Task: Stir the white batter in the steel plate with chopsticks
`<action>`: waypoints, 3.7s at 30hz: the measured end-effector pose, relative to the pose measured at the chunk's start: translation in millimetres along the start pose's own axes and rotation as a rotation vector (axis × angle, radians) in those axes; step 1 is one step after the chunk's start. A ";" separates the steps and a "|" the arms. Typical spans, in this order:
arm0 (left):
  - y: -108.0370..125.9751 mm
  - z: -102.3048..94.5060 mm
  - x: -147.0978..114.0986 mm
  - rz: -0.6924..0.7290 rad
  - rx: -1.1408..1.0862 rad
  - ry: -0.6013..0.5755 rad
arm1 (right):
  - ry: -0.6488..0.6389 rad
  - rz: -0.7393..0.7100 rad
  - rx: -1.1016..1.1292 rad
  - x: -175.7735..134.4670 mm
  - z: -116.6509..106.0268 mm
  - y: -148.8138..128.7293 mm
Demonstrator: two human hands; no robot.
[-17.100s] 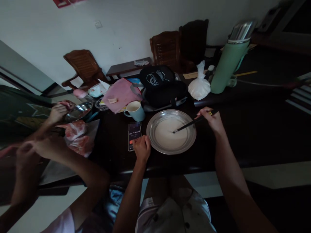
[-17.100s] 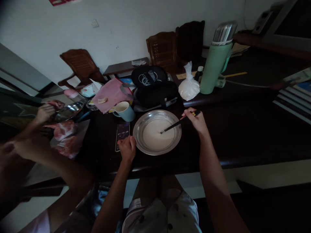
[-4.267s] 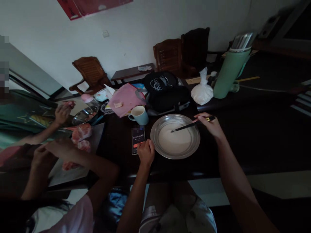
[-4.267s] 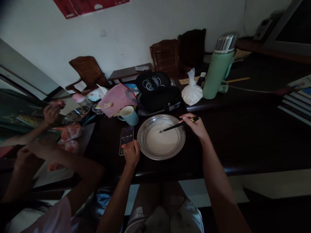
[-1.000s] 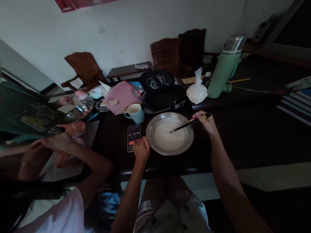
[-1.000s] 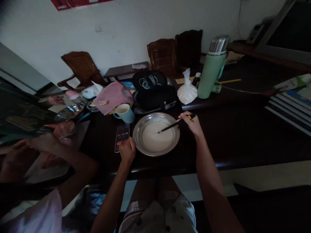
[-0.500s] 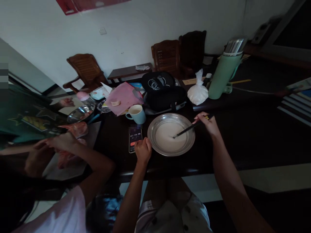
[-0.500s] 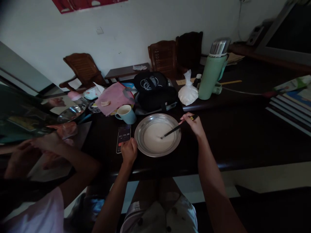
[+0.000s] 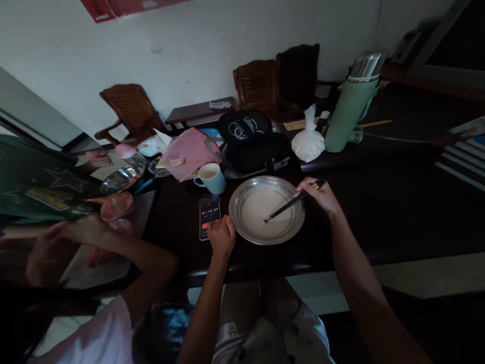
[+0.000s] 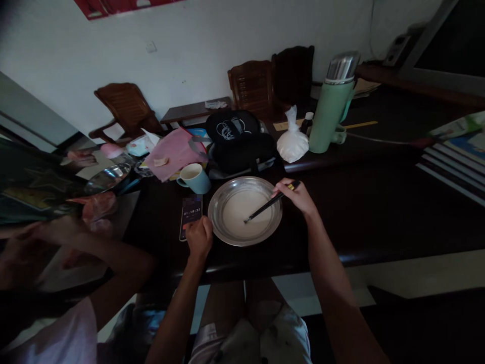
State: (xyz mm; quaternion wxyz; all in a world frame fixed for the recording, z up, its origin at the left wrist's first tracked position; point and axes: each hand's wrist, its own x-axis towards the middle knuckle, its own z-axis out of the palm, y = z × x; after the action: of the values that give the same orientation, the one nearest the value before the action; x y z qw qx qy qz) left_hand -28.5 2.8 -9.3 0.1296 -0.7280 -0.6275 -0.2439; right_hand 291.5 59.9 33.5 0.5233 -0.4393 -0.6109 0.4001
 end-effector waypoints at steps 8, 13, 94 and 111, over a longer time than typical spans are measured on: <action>1.3 -0.5 1.5 -0.019 -0.028 -0.016 | 0.193 -0.047 -0.069 3.3 -10.1 4.7; 0.6 -0.8 1.0 -0.035 -0.031 -0.037 | 0.032 0.012 -0.012 0.8 -2.2 -0.5; 0.9 -1.8 1.3 -0.005 -0.032 -0.012 | 0.186 -0.002 0.005 2.4 -5.0 1.0; 0.7 -0.5 1.5 0.013 -0.018 0.016 | 0.001 0.006 0.020 1.1 2.2 -2.3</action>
State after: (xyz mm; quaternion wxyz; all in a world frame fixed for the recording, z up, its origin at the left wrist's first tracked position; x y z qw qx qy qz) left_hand -27.8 3.7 -8.0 0.1297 -0.7314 -0.6194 -0.2544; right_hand 289.0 60.3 35.7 0.5266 -0.4361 -0.6052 0.4077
